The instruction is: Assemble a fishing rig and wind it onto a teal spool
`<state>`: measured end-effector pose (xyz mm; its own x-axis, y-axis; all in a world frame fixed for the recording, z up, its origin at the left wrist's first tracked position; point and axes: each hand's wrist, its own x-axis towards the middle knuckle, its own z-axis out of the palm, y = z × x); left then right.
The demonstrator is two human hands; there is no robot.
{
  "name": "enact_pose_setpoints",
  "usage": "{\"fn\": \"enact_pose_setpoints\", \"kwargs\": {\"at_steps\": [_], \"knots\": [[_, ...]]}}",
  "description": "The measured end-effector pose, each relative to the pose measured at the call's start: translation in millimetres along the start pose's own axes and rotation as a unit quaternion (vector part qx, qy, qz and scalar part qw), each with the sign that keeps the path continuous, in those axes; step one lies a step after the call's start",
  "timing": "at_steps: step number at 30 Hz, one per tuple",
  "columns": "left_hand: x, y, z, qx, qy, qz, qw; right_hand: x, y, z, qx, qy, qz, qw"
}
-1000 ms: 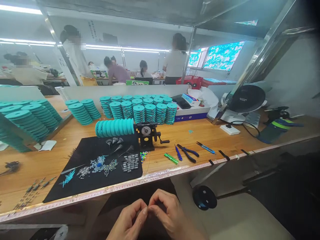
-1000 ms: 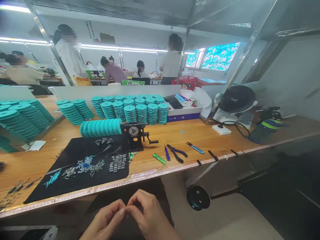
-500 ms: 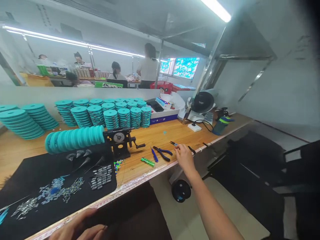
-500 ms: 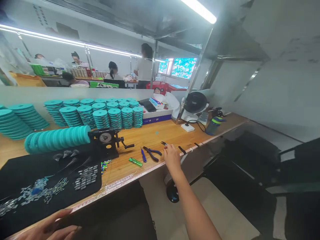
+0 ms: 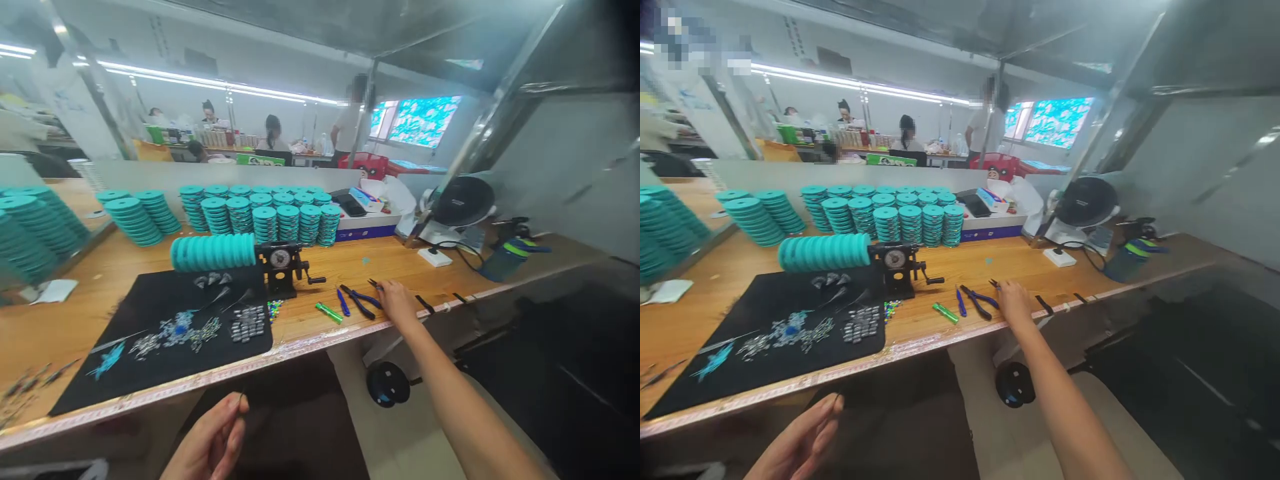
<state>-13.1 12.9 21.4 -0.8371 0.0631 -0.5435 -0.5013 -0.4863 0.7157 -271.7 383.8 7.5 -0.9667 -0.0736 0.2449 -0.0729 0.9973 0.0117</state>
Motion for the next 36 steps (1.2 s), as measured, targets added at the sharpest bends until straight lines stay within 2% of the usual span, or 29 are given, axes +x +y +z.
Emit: {"fn": "enact_pose_setpoints", "kwargs": {"at_steps": [4, 8, 10, 13, 16, 17, 18, 19, 20, 21, 25, 30, 32, 36], "knots": [[0.9, -0.1, -2.9, -0.074, -0.059, -0.002, 0.995, 0.1, -4.8, -3.1, 0.043, 0.012, -0.01, 0.999], [1.5, -5.8, -6.5, -0.084, -0.096, 0.013, 0.992, -0.9, -16.3, -19.1, 0.12, 0.032, -0.017, 0.992], [2.7, -7.9, -8.5, -0.087, -0.103, 0.014, 0.991, -10.1, -33.8, -32.0, 0.173, 0.034, -0.028, 0.984], [5.4, -8.6, -8.5, -0.108, -0.123, -0.01, 0.986, -43.6, -79.9, -53.8, 0.275, -0.003, -0.078, 0.958], [5.8, -7.2, -1.6, -0.111, -0.146, -0.03, 0.983, -96.4, -139.1, -73.9, 0.374, -0.085, -0.15, 0.911], [5.0, -7.0, 1.8, -0.098, -0.148, -0.028, 0.984, -114.6, -157.3, -79.1, 0.419, -0.127, -0.17, 0.883], [4.0, -7.1, 5.2, -0.08, -0.146, -0.022, 0.986, -131.5, -173.2, -83.1, 0.525, -0.21, -0.163, 0.809], [2.7, -7.7, 8.3, -0.058, -0.142, -0.018, 0.988, -146.0, -186.2, -85.8, 0.591, -0.262, -0.145, 0.749], [1.3, -8.5, 10.9, -0.037, -0.136, -0.014, 0.99, -157.6, -196.1, -87.0, 0.629, -0.282, -0.135, 0.711], [0.0, -9.6, 12.8, -0.018, -0.128, -0.011, 0.992, -166.0, -202.9, -86.7, 0.655, -0.285, -0.123, 0.689], [-3.5, -14.0, 14.4, 0.012, -0.09, -0.015, 0.996, -175.7, -209.7, -76.3, 0.669, -0.226, -0.096, 0.702], [-0.2, -20.4, 8.0, 0.019, -0.068, -0.003, 0.997, -175.2, -205.7, -65.1, 0.689, -0.238, -0.042, 0.683], [2.2, -23.0, 5.0, 0.047, -0.074, 0.024, 0.996, -176.6, -206.1, -63.2, 0.704, -0.247, -0.029, 0.665], [3.6, -24.6, 1.9, 0.089, -0.076, 0.062, 0.991, -181.2, -209.1, -61.3, 0.745, -0.291, 0.009, 0.6]]}}
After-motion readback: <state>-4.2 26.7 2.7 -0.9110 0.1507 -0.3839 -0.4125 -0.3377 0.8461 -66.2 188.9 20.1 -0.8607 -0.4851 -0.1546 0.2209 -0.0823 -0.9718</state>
